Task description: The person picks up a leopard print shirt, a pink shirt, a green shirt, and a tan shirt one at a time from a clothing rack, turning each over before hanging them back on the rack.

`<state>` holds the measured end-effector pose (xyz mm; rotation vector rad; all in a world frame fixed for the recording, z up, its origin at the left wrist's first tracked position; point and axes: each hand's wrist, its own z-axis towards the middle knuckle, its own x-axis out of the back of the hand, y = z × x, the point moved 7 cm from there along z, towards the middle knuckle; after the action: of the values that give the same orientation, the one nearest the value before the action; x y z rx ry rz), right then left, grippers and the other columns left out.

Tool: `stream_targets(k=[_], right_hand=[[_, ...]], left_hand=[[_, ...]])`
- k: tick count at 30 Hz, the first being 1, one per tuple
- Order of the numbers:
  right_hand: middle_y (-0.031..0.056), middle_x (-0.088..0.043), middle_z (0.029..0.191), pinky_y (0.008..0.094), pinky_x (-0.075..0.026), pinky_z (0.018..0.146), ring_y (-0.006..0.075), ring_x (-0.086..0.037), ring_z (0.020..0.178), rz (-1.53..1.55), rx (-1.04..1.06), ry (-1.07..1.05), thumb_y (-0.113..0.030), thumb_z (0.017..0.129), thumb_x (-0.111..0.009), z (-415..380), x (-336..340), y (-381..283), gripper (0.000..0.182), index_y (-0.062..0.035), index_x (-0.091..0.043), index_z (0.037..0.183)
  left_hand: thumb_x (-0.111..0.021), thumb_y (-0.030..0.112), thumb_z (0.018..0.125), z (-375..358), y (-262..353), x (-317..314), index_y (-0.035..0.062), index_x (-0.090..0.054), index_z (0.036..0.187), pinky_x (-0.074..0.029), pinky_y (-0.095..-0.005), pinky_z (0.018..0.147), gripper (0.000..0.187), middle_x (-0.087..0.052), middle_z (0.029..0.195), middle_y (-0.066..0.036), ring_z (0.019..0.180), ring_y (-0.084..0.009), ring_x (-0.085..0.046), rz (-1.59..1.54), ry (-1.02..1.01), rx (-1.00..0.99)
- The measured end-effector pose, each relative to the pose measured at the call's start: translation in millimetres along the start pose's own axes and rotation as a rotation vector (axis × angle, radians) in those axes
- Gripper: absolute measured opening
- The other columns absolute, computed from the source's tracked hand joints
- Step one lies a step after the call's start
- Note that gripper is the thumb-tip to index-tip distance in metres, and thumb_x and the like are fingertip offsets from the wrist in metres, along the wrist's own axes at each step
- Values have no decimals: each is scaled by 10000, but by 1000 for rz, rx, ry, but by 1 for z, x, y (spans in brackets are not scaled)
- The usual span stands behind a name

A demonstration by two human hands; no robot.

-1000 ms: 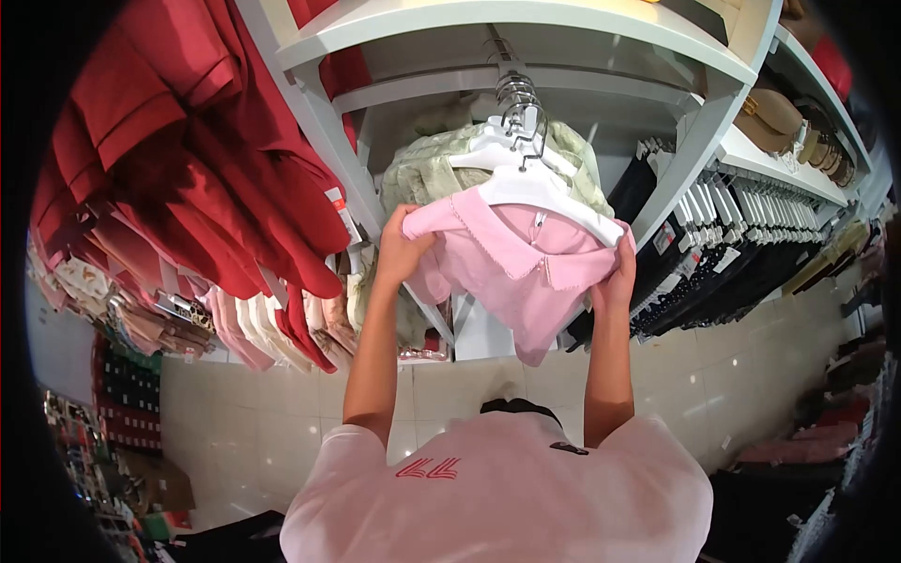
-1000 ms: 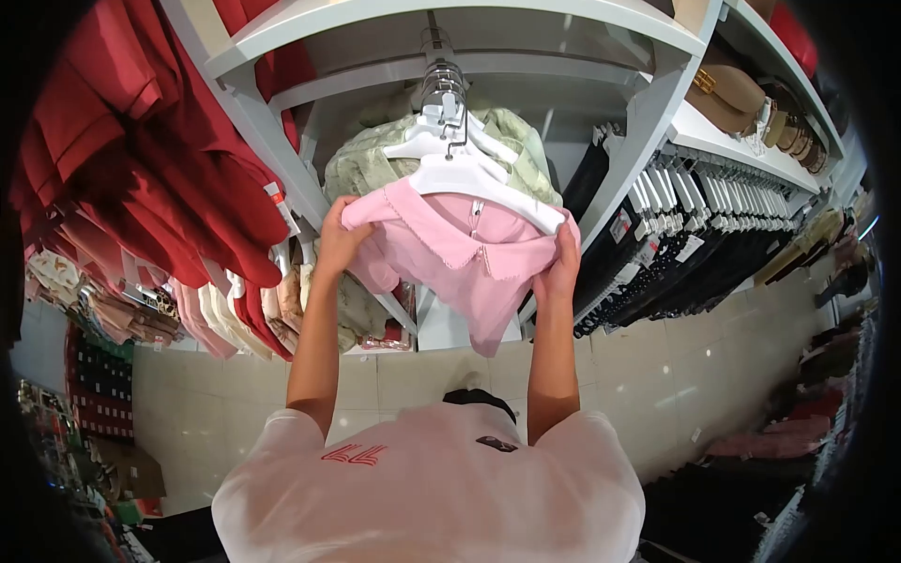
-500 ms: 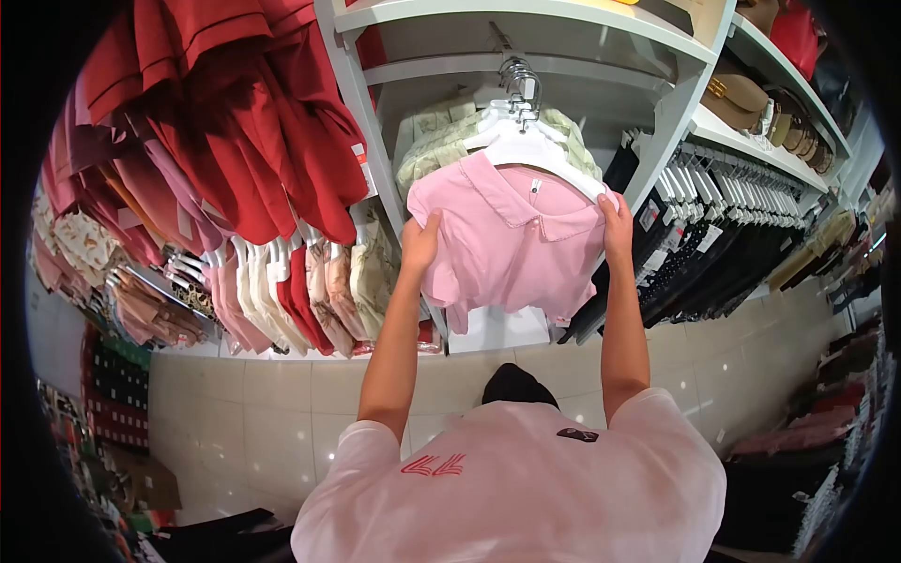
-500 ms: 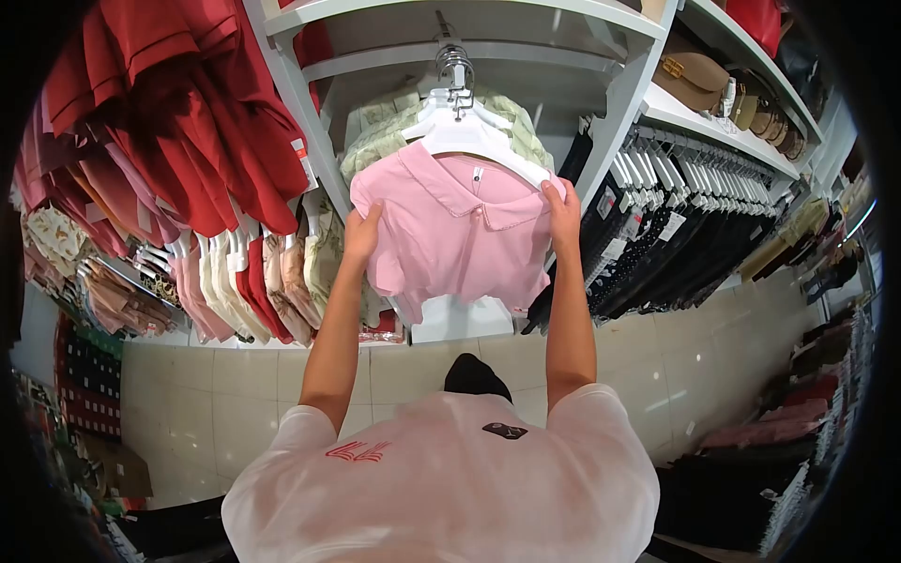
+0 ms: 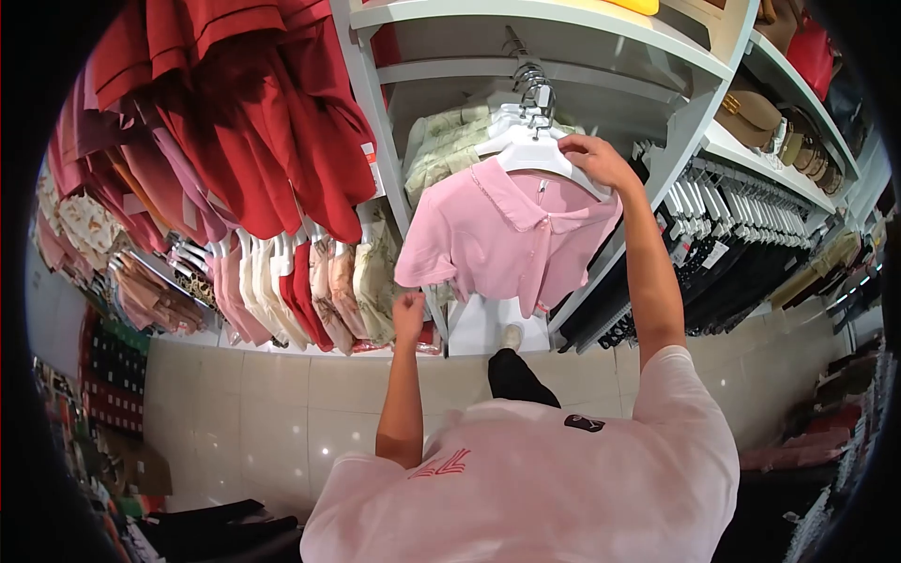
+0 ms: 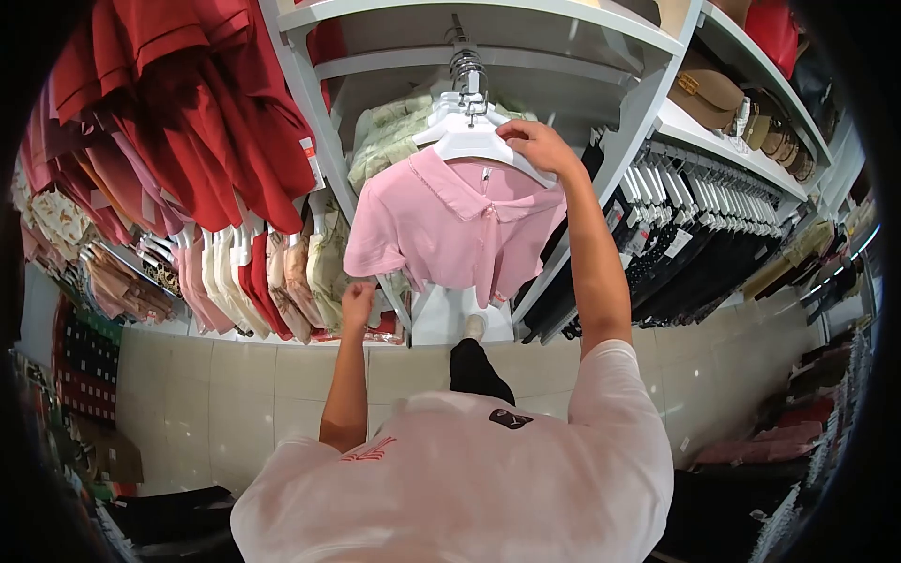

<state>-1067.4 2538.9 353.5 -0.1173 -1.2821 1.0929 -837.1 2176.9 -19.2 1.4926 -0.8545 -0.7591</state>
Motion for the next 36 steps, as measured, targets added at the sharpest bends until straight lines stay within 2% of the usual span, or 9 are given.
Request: stream_targets(k=[2, 4, 8, 11, 16, 25, 28, 32, 36], right_hand=[[55, -661, 1110, 278, -439, 963, 142, -584, 1046, 215, -38, -280, -82, 889, -573, 18, -29, 16, 351, 5, -628, 1225], [34, -642, 1146, 265, -427, 973, 127, -563, 1071, 149, -32, -332, -71, 894, -571, 27, -33, 24, 366, 6, -609, 1249], [5, -598, 964, 249, -435, 841, 106, -525, 899, 218, -65, -445, -169, 935, -603, 19, -41, 15, 348, 0, -618, 1239], [-29, -555, 852, 248, -402, 748, 89, -467, 808, 243, 18, -320, -261, 985, -597, 21, -36, 21, 268, -2, -635, 1039], [39, -525, 782, 300, -411, 677, 134, -461, 741, -52, 92, 100, -305, 986, -593, -27, 56, -16, 307, 2, -603, 995], [210, -622, 886, 402, -473, 736, 373, -560, 762, -720, -195, 403, -247, 904, -701, -217, 202, -60, 319, 47, -633, 1010], [145, -546, 801, 339, -417, 665, 265, -478, 697, -746, -211, 412, -173, 868, -742, -260, 225, -103, 274, 44, -596, 951], [107, -513, 777, 306, -377, 630, 222, -444, 678, -696, -206, 357, -83, 801, -777, -263, 201, -162, 252, 48, -607, 933], [115, -575, 818, 308, -414, 655, 245, -533, 714, -679, 59, 202, -89, 762, -779, -232, 156, -212, 273, 50, -645, 956]], left_hand=[[-651, 233, 934, -36, -66, 13, 57, -624, 958, -408, -236, 508, 180, -618, 726, -12, 584, -79, -531, -77, 31, 134], [-672, 265, 926, -94, -126, 25, 42, -635, 1021, -472, -275, 532, 245, -653, 797, -49, 616, -119, -587, 6, -15, 445], [-687, 302, 893, -208, -190, 41, 24, -637, 1083, -493, -303, 543, 341, -673, 834, -82, 631, -173, -610, 90, -116, 822], [-683, 299, 889, -232, -250, 57, 18, -637, 1116, -504, -321, 550, 365, -681, 845, -95, 636, -193, -617, 59, -126, 816], [-672, 281, 891, -216, -213, 63, 10, -640, 1101, -501, -318, 536, 344, -680, 836, -105, 627, -191, -624, 98, -50, 812], [-666, 283, 894, -114, -197, 16, 15, -645, 1016, -480, -299, 513, 295, -672, 789, -83, 601, -153, -615, 139, -126, 607], [-690, 298, 894, -102, -176, -15, 37, -647, 976, -469, -279, 514, 277, -663, 781, -59, 602, -134, -605, 34, -143, 583], [-693, 308, 922, -85, -110, -80, 58, -640, 988, -438, -240, 528, 264, -642, 785, -15, 611, -102, -569, -91, -391, 435], [-564, 443, 987, -97, 50, -119, 65, -610, 1219, -469, -272, 797, 445, -656, 1048, -58, 946, -140, -610, -247, -770, 114]])
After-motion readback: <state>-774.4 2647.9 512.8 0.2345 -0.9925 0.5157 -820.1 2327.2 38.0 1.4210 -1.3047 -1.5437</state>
